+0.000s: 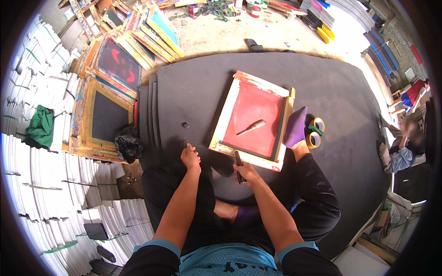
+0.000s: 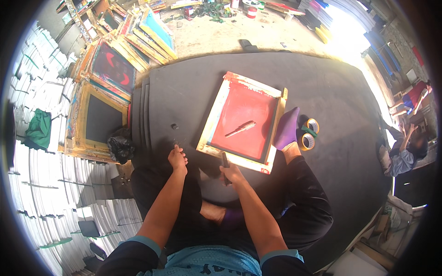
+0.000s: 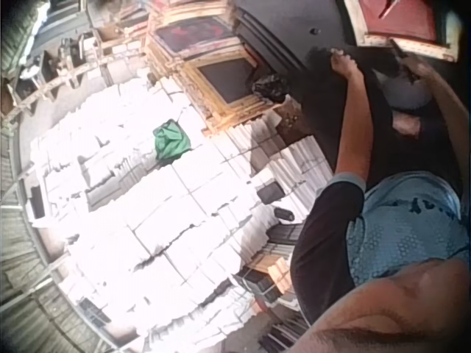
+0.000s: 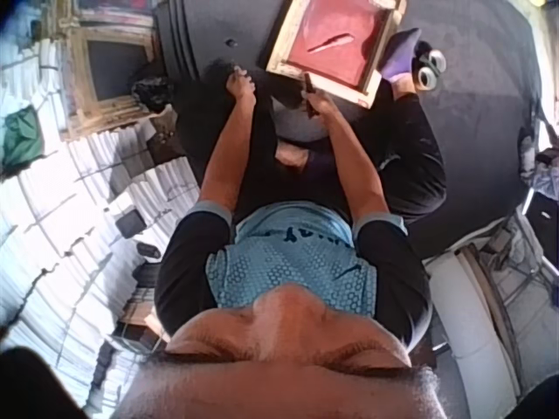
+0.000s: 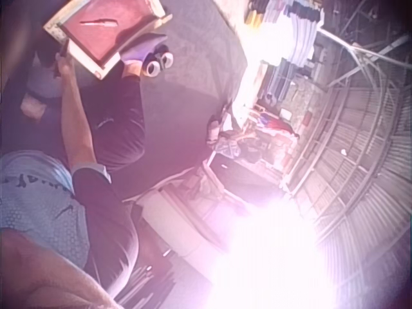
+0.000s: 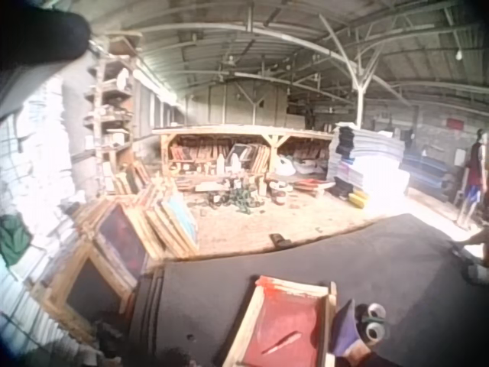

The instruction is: The person sits on the floor and uses a small tool to scrape and clean the edges of a screen printing frame filled with red ink. They repeatedly scrape along the wooden frame's perimeter to remove excess ink or residue.

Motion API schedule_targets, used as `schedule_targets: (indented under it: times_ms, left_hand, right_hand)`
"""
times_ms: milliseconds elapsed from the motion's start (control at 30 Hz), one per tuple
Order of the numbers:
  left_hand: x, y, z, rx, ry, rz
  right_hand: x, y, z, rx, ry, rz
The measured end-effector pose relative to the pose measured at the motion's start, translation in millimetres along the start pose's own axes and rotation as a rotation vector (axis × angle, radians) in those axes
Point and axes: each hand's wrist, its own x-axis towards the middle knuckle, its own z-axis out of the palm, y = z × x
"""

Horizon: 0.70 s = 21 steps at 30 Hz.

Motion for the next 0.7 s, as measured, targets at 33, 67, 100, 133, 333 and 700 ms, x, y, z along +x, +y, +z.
schedule_targets:
  times_ms: [33, 67, 100, 133, 333, 700]
  left_hand:
    - [-1, -1, 1, 0.002, -0.004, 0.000]
    - [-1, -1, 1, 0.003, -0.008, 0.000]
    - [-1, -1, 2, 0.010, -0.007, -0.002]
    - [-2, 0, 3, 0.016, -0.007, -0.005]
    - [-5, 0, 7, 0.007, -0.032, -0.004]
    - [-9, 1, 8, 0.030, -0.075, 0.001]
  right_hand:
    - [1, -1, 0, -0.037, 0.016, 0.008]
    - [1, -2, 1, -0.074, 0.031, 0.015]
    - [3, -1, 1, -0.076, 0.037, 0.018]
    - [6, 0, 1, -0.078, 0.044, 0.022]
    - [15, 5, 7, -0.158, 0.182, 0.004]
    - [17, 19, 17, -0.464, 0.347, -0.035]
